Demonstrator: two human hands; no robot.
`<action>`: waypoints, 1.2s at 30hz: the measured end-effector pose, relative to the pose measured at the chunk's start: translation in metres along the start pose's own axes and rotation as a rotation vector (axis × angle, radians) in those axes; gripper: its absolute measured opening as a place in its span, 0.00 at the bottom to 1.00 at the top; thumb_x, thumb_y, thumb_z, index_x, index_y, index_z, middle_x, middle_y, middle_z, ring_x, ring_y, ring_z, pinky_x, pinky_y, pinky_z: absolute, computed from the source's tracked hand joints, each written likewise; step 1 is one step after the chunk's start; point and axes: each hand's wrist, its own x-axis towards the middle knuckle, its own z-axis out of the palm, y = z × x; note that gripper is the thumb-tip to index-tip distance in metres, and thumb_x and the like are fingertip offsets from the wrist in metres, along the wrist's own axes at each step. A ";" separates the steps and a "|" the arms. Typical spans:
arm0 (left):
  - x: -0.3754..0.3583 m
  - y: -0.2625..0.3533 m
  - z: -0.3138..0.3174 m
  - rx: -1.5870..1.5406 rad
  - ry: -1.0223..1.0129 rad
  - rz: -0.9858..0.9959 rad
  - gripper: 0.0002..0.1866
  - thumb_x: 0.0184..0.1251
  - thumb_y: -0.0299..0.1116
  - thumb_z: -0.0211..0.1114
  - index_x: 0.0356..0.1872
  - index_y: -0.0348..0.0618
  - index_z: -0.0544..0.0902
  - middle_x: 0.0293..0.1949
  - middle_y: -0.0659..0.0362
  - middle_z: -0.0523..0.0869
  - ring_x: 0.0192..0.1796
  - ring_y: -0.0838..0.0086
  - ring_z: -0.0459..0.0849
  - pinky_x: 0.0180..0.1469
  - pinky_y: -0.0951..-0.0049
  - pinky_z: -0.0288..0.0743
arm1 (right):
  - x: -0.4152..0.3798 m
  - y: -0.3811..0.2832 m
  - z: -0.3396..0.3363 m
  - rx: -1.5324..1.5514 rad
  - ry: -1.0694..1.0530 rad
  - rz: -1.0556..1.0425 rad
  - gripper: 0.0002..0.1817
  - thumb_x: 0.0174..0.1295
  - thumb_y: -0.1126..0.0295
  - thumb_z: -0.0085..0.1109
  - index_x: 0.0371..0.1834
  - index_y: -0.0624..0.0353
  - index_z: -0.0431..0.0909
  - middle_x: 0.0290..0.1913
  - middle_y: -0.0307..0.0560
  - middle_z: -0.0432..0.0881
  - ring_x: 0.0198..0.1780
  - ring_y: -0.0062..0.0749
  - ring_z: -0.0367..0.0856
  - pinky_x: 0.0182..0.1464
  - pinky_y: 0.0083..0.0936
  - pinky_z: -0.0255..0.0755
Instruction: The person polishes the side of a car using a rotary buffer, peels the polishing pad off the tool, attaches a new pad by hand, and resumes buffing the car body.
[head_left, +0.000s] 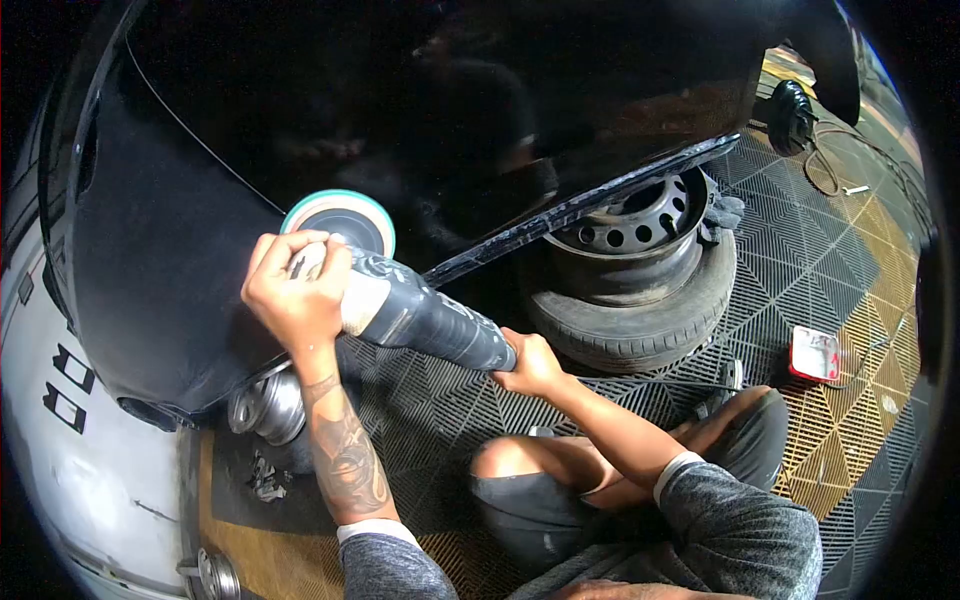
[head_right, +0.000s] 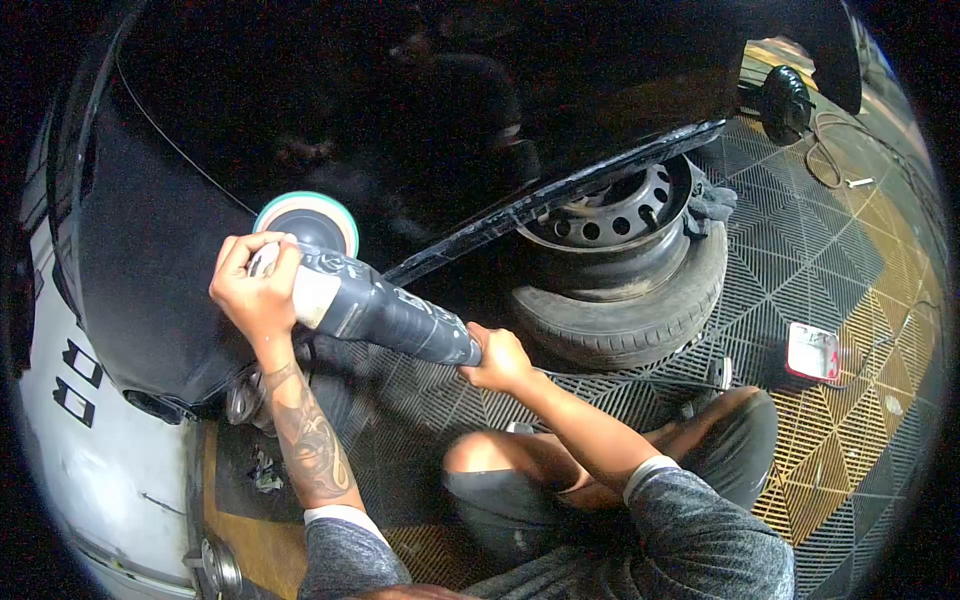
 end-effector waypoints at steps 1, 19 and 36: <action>0.000 0.005 0.008 -0.029 -0.029 0.012 0.05 0.48 0.24 0.75 0.27 0.38 0.88 0.28 0.56 0.86 0.32 0.68 0.86 0.39 0.69 0.78 | -0.004 0.003 -0.008 0.009 0.029 -0.003 0.21 0.44 0.64 0.70 0.42 0.59 0.79 0.33 0.63 0.85 0.41 0.65 0.84 0.45 0.49 0.79; -0.009 0.110 0.127 -0.650 0.191 0.068 0.16 0.47 0.31 0.81 0.37 0.39 0.88 0.36 0.53 0.90 0.39 0.62 0.89 0.49 0.65 0.82 | -0.046 0.054 -0.094 0.087 0.281 0.206 0.05 0.46 0.77 0.64 0.22 0.60 0.76 0.22 0.32 0.76 0.24 0.18 0.71 0.26 0.25 0.68; -0.035 -0.108 -0.037 -0.756 0.463 -0.227 0.06 0.66 0.19 0.66 0.42 0.31 0.87 0.41 0.47 0.92 0.47 0.66 0.90 0.57 0.67 0.82 | 0.053 -0.052 0.004 -0.326 -0.154 -0.063 0.23 0.48 0.65 0.71 0.48 0.63 0.79 0.40 0.66 0.87 0.45 0.62 0.86 0.48 0.46 0.81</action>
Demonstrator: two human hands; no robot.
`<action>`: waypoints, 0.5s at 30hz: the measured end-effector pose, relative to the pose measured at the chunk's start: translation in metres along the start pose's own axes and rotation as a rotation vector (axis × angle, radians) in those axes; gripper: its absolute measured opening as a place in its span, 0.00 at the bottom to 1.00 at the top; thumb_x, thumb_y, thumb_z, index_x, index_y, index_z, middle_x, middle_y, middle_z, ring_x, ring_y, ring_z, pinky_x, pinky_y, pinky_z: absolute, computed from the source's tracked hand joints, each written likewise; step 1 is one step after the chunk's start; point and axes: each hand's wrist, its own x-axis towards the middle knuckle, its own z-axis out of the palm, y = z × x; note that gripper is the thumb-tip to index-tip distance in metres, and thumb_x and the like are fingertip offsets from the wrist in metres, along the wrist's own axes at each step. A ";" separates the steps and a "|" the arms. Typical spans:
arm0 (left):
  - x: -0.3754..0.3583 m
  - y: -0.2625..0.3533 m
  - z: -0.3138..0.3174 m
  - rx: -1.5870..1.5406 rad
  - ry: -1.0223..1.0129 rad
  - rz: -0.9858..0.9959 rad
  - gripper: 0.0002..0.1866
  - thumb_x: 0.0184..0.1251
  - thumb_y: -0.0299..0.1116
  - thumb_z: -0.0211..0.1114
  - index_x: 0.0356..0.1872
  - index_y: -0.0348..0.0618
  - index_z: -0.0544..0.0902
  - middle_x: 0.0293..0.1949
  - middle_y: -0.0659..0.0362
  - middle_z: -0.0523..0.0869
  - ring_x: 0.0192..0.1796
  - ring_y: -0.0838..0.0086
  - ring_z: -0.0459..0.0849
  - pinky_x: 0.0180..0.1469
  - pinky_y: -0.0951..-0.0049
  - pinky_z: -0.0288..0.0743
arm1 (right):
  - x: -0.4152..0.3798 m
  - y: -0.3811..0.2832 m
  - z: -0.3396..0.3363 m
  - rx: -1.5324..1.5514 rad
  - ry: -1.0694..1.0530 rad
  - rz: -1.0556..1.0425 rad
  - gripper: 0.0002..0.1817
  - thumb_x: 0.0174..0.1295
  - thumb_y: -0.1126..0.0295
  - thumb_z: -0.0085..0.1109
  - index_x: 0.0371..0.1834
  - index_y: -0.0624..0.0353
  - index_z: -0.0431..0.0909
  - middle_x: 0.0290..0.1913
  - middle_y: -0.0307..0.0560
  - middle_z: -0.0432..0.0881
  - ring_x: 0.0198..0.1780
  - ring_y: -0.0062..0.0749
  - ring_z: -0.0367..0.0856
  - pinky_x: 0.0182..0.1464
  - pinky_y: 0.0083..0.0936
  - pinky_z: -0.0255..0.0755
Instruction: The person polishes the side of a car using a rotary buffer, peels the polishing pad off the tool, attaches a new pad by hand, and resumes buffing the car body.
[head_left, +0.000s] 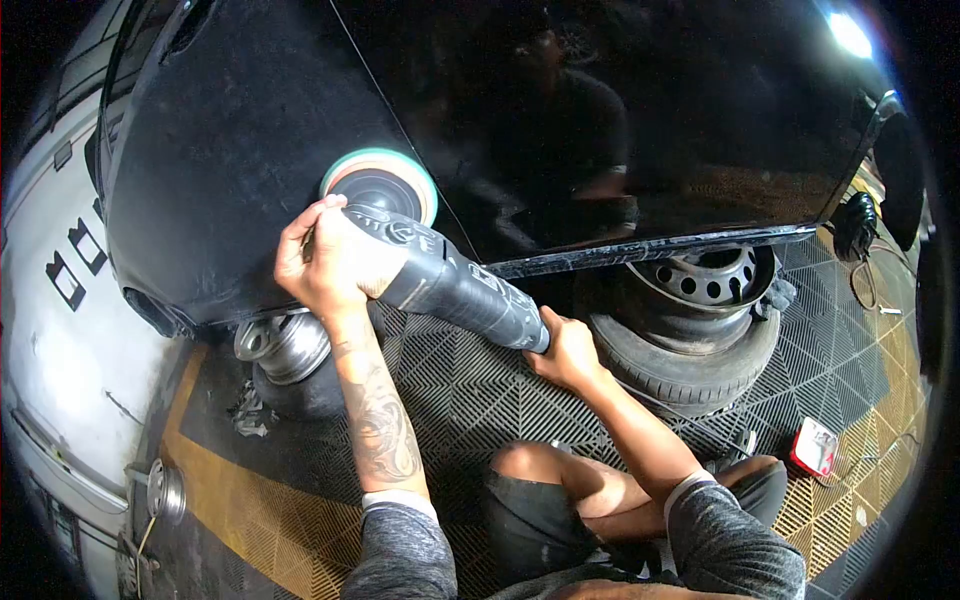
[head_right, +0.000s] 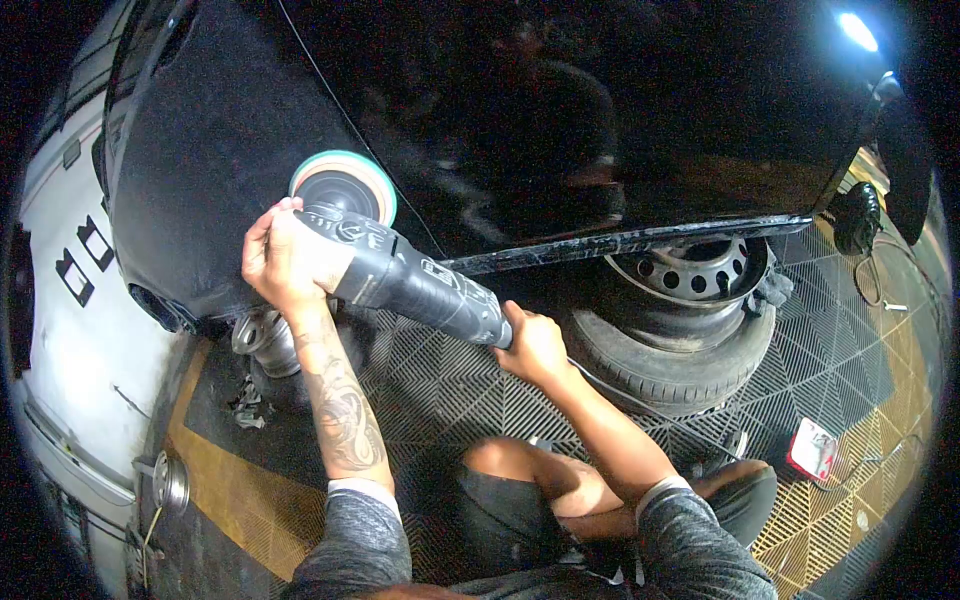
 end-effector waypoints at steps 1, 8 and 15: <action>0.002 -0.001 -0.001 -0.039 -0.004 0.012 0.06 0.67 0.20 0.66 0.42 0.31 0.87 0.42 0.46 0.92 0.47 0.66 0.90 0.58 0.67 0.82 | 0.000 0.001 0.000 0.000 0.002 0.002 0.23 0.48 0.65 0.71 0.48 0.63 0.79 0.40 0.66 0.87 0.45 0.62 0.86 0.48 0.46 0.81; -0.019 0.015 0.075 0.003 -0.150 -0.071 0.07 0.60 0.19 0.72 0.40 0.31 0.88 0.40 0.50 0.92 0.44 0.69 0.91 0.54 0.69 0.84 | -0.038 0.029 -0.005 0.209 0.147 0.077 0.25 0.46 0.67 0.73 0.49 0.61 0.79 0.39 0.66 0.87 0.45 0.61 0.87 0.48 0.45 0.81; -0.044 0.018 0.132 -0.009 -0.247 -0.096 0.12 0.57 0.26 0.77 0.43 0.37 0.89 0.43 0.52 0.93 0.47 0.67 0.91 0.56 0.65 0.83 | -0.068 0.036 -0.095 0.246 0.114 0.223 0.31 0.48 0.72 0.71 0.60 0.64 0.80 0.47 0.62 0.90 0.52 0.39 0.90 0.56 0.32 0.80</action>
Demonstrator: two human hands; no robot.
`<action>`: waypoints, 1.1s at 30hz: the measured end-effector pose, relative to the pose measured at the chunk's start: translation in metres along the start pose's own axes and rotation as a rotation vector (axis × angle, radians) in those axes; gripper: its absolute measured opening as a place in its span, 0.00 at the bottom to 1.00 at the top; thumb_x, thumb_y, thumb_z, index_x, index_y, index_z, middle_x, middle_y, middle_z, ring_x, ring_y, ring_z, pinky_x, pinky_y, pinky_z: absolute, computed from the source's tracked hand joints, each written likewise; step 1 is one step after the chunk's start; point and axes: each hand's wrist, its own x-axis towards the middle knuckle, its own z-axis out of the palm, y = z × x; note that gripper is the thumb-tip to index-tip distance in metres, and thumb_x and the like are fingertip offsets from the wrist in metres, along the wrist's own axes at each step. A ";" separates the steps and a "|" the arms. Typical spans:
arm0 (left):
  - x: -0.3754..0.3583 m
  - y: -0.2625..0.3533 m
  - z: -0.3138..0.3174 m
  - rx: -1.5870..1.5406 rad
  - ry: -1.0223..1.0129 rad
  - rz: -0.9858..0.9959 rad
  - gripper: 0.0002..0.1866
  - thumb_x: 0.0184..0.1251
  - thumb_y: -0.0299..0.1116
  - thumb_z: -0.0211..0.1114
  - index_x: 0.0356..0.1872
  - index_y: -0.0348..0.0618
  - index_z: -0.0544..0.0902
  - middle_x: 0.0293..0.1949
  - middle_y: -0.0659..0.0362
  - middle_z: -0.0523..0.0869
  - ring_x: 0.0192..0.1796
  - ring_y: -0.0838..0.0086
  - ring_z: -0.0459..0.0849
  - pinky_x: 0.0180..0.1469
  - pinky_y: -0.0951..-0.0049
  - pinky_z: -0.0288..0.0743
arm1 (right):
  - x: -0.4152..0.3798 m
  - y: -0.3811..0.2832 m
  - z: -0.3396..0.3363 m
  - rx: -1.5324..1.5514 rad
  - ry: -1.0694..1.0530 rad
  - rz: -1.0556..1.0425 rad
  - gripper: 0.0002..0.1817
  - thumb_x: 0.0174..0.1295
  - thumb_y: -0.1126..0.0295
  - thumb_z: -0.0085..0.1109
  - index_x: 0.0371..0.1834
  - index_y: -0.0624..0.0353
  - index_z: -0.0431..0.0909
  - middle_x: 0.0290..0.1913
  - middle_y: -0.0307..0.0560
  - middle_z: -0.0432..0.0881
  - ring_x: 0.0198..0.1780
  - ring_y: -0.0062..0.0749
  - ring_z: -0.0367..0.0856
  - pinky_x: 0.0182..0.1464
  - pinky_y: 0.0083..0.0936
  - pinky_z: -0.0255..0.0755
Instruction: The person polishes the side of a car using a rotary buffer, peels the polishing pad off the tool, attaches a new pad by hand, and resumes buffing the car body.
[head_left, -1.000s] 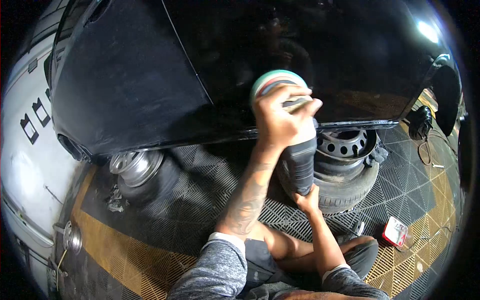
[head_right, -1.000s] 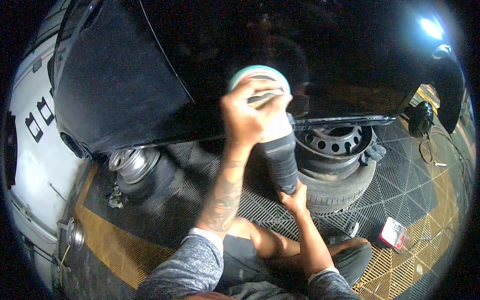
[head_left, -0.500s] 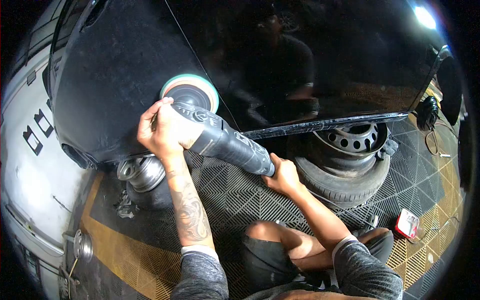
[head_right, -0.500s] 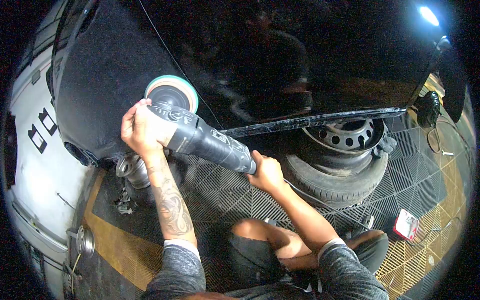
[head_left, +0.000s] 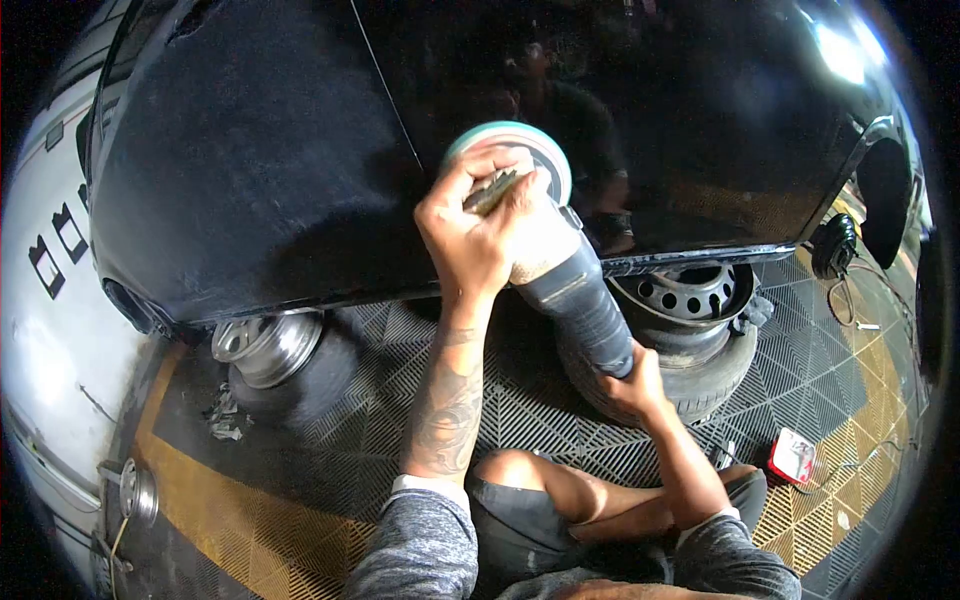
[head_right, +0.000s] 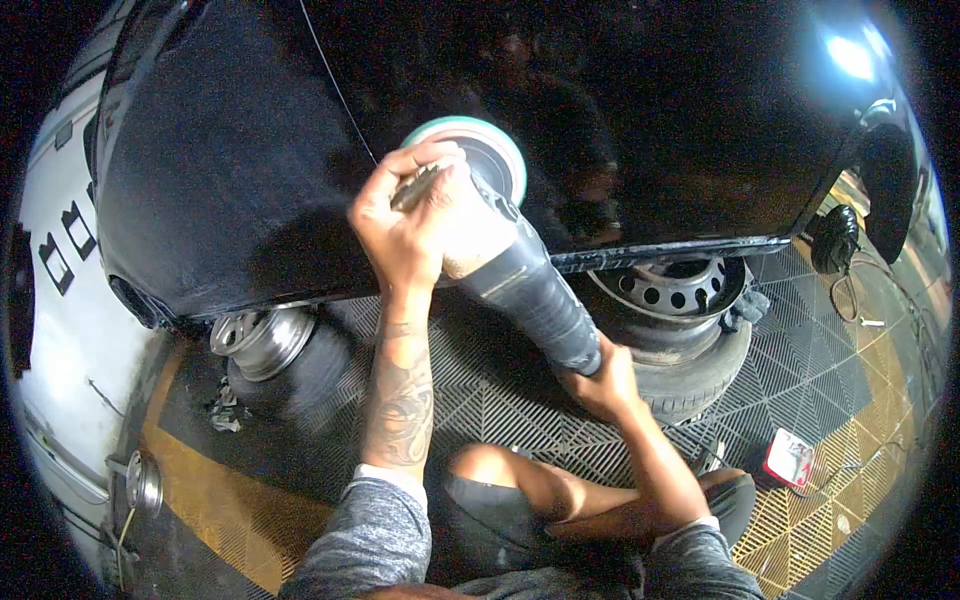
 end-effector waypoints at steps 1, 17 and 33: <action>-0.004 -0.001 -0.004 0.082 -0.067 0.135 0.13 0.63 0.22 0.72 0.48 0.31 0.86 0.46 0.51 0.91 0.49 0.70 0.89 0.58 0.71 0.80 | 0.001 0.005 -0.015 -0.048 -0.022 0.009 0.30 0.48 0.72 0.70 0.60 0.63 0.81 0.46 0.63 0.89 0.52 0.38 0.90 0.55 0.32 0.81; -0.043 -0.022 -0.024 -0.285 0.574 -0.142 0.12 0.72 0.25 0.65 0.51 0.28 0.82 0.51 0.40 0.88 0.52 0.54 0.89 0.61 0.58 0.83 | 0.030 -0.087 -0.118 -0.787 -0.100 -0.291 0.29 0.43 0.66 0.74 0.53 0.59 0.82 0.33 0.64 0.87 0.38 0.60 0.88 0.44 0.49 0.82; 0.166 0.030 -0.044 -0.267 0.464 0.183 0.11 0.65 0.25 0.71 0.44 0.27 0.86 0.41 0.43 0.90 0.40 0.59 0.92 0.48 0.62 0.89 | 0.091 -0.209 -0.127 -0.579 -0.019 -0.499 0.22 0.44 0.72 0.69 0.46 0.66 0.82 0.39 0.68 0.87 0.47 0.63 0.86 0.49 0.45 0.80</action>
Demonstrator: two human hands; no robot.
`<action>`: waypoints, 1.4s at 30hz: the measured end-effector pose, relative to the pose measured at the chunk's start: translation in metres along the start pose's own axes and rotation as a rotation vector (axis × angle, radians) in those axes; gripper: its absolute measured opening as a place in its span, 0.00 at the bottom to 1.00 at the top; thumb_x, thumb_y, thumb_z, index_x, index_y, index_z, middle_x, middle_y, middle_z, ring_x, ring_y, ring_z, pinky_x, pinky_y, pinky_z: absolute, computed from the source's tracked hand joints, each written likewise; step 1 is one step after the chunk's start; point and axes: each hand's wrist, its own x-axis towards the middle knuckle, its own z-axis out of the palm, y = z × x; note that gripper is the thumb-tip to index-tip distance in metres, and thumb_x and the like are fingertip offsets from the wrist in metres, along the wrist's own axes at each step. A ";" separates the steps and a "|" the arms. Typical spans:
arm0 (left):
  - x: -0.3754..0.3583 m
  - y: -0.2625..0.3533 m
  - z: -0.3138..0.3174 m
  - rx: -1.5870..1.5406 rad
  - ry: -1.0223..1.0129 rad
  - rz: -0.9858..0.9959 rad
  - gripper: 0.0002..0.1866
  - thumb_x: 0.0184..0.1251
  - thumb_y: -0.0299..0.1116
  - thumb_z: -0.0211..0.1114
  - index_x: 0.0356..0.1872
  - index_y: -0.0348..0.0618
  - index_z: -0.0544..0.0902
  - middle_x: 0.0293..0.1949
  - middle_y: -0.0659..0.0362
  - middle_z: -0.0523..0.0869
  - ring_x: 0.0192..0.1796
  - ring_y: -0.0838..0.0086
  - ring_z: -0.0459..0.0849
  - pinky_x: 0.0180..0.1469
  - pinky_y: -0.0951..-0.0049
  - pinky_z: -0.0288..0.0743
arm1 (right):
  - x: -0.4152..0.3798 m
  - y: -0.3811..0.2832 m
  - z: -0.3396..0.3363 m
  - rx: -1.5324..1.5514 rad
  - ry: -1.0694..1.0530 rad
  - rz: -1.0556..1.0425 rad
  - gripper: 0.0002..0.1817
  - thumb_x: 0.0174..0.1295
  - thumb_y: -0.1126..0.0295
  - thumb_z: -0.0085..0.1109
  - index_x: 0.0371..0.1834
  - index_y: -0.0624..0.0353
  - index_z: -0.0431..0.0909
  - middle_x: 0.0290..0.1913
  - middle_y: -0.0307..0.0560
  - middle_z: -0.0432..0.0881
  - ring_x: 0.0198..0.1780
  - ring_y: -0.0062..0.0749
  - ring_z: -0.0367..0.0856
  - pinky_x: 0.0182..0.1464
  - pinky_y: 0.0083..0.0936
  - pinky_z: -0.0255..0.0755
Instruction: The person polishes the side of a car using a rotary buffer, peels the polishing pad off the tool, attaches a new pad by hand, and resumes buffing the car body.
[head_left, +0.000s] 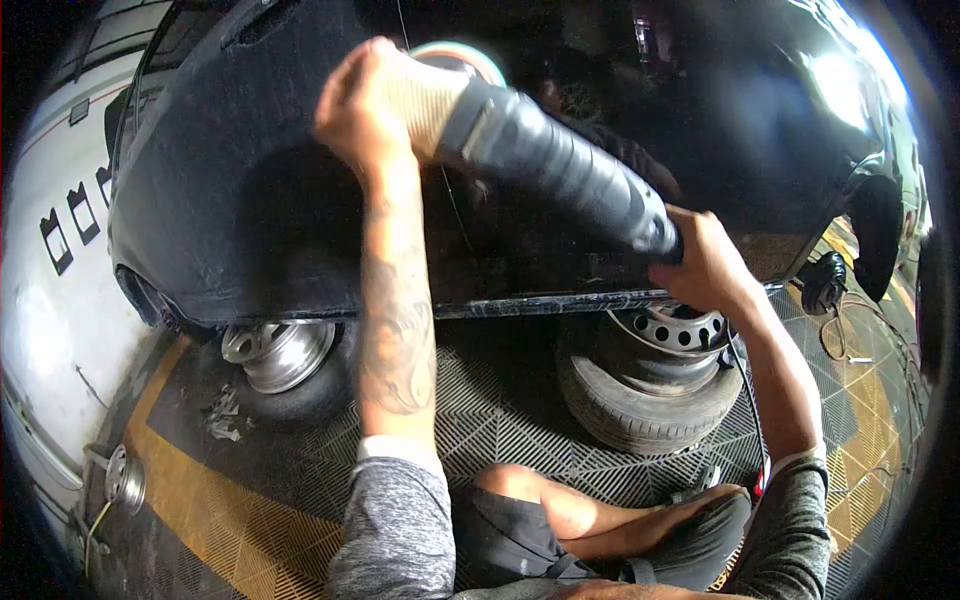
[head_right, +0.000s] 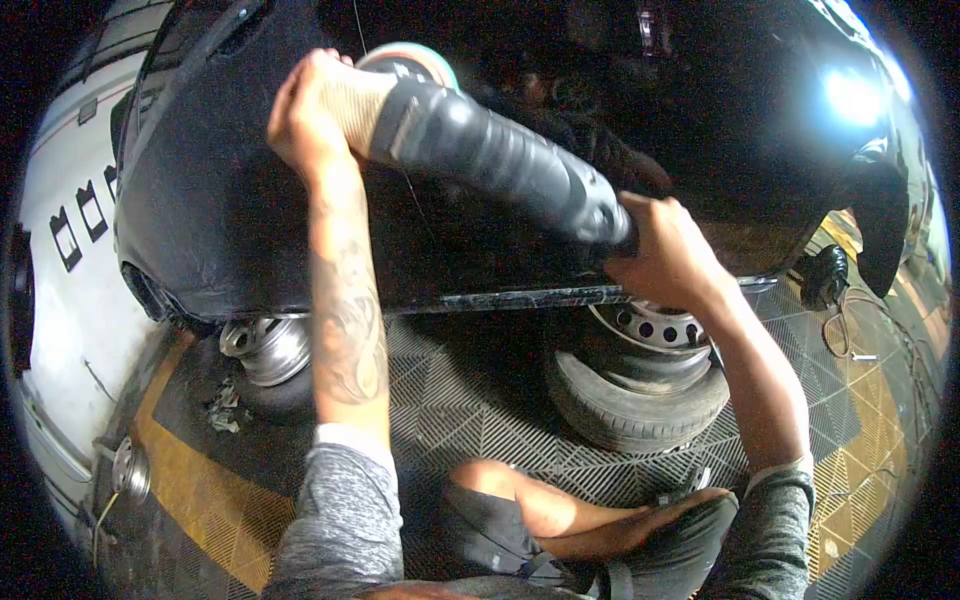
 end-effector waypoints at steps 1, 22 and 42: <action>0.018 0.002 0.010 -0.020 -0.019 -0.011 0.12 0.63 0.25 0.73 0.44 0.27 0.86 0.41 0.43 0.91 0.40 0.59 0.92 0.49 0.62 0.88 | 0.010 -0.002 -0.004 0.000 0.033 -0.037 0.22 0.45 0.72 0.68 0.48 0.66 0.82 0.39 0.66 0.87 0.46 0.60 0.88 0.50 0.44 0.81; -0.160 -0.005 -0.085 0.030 0.109 -0.157 0.14 0.70 0.23 0.65 0.53 0.27 0.82 0.51 0.38 0.88 0.51 0.54 0.89 0.60 0.57 0.83 | -0.065 0.064 0.065 -0.111 -0.216 0.031 0.23 0.45 0.65 0.72 0.47 0.57 0.82 0.35 0.65 0.87 0.40 0.63 0.87 0.46 0.51 0.82; 0.084 -0.010 0.082 0.355 -0.183 0.045 0.26 0.62 0.36 0.73 0.59 0.31 0.82 0.55 0.52 0.88 0.59 0.67 0.85 0.66 0.68 0.73 | -0.099 0.069 0.073 0.944 0.523 0.470 0.15 0.52 0.78 0.62 0.46 0.61 0.80 0.29 0.38 0.82 0.26 0.23 0.79 0.30 0.25 0.76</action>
